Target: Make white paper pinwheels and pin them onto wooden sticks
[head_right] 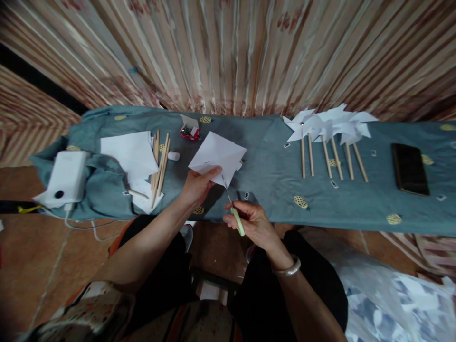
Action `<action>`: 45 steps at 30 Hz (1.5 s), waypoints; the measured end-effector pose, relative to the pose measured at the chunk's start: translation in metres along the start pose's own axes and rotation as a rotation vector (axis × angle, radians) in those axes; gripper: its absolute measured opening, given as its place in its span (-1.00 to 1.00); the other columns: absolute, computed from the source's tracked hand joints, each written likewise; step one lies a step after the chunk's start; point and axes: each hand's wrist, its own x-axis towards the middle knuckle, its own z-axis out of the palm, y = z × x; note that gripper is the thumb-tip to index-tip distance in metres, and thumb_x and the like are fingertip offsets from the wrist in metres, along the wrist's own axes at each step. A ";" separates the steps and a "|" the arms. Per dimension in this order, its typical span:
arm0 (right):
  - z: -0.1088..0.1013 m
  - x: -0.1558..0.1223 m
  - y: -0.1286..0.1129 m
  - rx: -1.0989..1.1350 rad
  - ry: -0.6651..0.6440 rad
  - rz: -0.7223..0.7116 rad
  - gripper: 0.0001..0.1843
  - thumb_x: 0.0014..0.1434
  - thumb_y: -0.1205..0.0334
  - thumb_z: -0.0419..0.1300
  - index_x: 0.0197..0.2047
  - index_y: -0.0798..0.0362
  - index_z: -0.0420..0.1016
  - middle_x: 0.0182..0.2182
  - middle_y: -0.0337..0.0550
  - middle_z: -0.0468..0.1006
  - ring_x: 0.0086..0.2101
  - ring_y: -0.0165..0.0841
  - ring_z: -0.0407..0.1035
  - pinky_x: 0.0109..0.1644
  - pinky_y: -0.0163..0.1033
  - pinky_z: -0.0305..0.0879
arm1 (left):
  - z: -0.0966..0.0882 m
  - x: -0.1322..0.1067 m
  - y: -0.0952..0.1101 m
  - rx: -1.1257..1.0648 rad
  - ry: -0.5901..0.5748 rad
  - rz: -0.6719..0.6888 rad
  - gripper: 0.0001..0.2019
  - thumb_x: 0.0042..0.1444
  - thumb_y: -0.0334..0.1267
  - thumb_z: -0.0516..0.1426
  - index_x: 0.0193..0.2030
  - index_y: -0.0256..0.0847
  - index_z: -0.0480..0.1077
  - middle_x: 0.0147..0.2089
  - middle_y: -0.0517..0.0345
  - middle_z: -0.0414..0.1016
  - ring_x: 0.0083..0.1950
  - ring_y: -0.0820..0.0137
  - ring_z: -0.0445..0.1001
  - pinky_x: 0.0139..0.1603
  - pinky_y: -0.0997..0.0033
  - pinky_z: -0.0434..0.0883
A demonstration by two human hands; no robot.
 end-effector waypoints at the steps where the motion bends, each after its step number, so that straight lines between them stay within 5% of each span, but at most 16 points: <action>1: 0.000 0.000 0.000 0.005 0.003 0.001 -0.53 -0.15 -0.10 0.47 -0.25 0.04 0.61 -0.57 -0.28 0.49 -0.55 -0.46 0.35 -0.46 -0.35 0.33 | 0.000 0.000 0.000 -0.002 -0.001 0.001 -0.78 -0.23 -0.33 0.38 -0.38 -0.20 0.51 -0.27 0.12 0.64 -0.22 0.30 0.57 -0.20 0.35 0.47; 21: 0.001 -0.001 0.000 0.011 0.055 -0.010 -0.57 -0.14 -0.06 0.47 -0.28 0.05 0.59 -0.58 -0.29 0.49 -0.56 -0.47 0.32 -0.49 -0.36 0.28 | 0.000 -0.006 0.006 0.065 -0.064 0.037 -0.75 -0.28 -0.37 0.34 -0.36 -0.15 0.50 -0.36 0.17 0.59 -0.35 0.36 0.51 -0.27 0.37 0.43; 45: 0.003 0.001 -0.002 0.062 0.090 0.004 -0.57 -0.18 -0.05 0.49 -0.32 0.05 0.59 -0.60 -0.29 0.49 -0.57 -0.48 0.33 -0.50 -0.38 0.27 | -0.004 -0.005 -0.003 0.128 -0.112 0.012 -0.85 -0.27 -0.29 0.36 -0.47 -0.16 0.53 -0.32 0.16 0.62 -0.26 0.32 0.53 -0.13 0.33 0.43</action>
